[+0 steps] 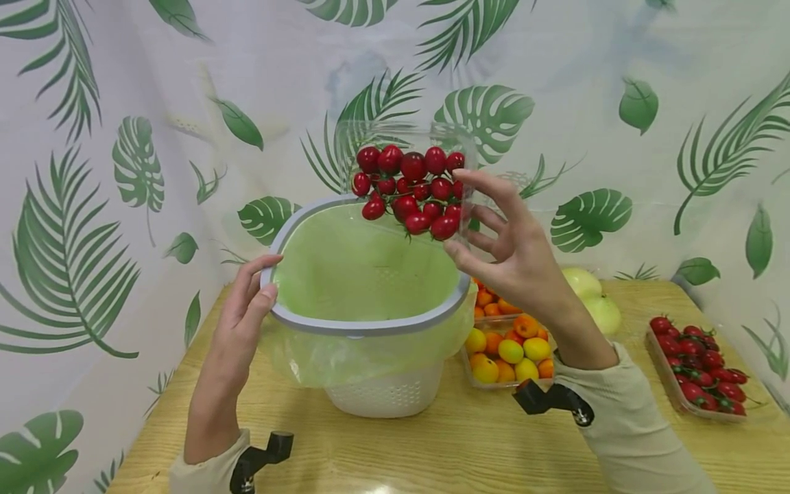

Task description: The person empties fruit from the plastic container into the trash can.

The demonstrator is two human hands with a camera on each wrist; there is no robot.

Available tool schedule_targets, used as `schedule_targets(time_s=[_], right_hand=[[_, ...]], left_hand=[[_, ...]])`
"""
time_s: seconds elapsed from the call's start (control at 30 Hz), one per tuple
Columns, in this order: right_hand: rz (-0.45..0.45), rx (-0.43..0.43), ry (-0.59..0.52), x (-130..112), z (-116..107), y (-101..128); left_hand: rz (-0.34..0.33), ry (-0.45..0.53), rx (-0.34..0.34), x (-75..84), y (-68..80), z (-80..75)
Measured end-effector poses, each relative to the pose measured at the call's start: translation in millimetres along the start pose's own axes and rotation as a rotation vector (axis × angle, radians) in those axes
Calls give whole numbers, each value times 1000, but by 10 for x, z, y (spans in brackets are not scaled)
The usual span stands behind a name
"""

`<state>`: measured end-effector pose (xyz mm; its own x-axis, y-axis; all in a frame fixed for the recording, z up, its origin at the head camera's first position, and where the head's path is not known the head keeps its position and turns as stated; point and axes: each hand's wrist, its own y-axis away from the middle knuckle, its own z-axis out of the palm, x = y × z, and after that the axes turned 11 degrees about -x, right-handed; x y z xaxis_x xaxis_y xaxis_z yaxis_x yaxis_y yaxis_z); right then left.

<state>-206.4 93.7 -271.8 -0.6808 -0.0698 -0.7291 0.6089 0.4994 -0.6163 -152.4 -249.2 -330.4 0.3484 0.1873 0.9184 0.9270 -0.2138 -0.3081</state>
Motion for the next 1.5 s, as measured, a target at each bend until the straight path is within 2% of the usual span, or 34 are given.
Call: schedule_targets(time_s=[0.9,1.2,1.5], right_hand=[[34,-8,61,-44,8,8],[-24,-17,58,-71,29,14],[-43,-24,150,-81,44,21]], left_hand=[[0,-13,3,-6,3,-2],[9,6,7,-10,0,6],[19,4,3,-12,-3,10]])
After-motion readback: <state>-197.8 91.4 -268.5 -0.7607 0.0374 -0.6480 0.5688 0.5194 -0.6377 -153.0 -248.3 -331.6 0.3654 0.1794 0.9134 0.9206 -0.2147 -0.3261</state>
